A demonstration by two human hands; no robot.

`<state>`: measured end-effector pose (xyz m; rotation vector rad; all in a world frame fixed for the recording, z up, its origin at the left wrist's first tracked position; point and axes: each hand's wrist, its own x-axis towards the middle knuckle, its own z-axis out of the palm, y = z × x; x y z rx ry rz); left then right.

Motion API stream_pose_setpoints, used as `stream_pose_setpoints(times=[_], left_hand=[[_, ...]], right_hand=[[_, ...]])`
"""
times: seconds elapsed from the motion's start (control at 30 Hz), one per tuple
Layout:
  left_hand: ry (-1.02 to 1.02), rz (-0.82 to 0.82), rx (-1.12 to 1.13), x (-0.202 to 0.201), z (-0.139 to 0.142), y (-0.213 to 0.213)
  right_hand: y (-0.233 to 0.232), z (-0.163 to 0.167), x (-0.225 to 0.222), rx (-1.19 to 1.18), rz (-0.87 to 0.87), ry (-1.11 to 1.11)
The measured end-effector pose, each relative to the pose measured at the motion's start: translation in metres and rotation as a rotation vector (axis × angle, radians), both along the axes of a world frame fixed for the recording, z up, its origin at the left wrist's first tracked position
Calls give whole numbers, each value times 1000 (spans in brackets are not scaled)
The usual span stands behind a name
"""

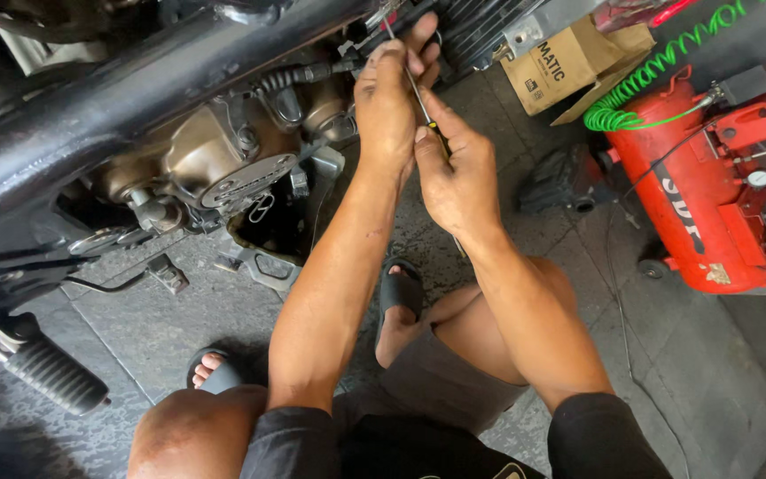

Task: The person uses a yellow-handled screwdriver to tighten or adjust a screw on the motorcycle engine area. They hold the frame with the left hand while turning the screwdriver with the right hand, repeating the action across several spots near the engine and frame.

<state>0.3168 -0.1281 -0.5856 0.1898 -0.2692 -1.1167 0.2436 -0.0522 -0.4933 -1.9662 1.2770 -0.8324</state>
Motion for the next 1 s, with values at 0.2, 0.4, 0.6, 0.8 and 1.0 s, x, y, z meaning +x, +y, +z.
stream_pose_setpoints(times=[0.2, 0.4, 0.6, 0.8, 1.0], left_hand=[[-129, 32, 107, -6, -6, -24], [-19, -2, 70, -1, -8, -28], [41, 8, 88, 2, -10, -29], [149, 65, 7, -3, -16, -16], [92, 47, 23, -6, -5, 5]], right_hand=[[-19, -14, -1, -49, -30, -57], [-26, -26, -3, -104, 63, -97], [-24, -18, 9, -84, 83, -74], [-12, 7, 7, 52, -26, 240], [0, 5, -5, -67, 123, 67]])
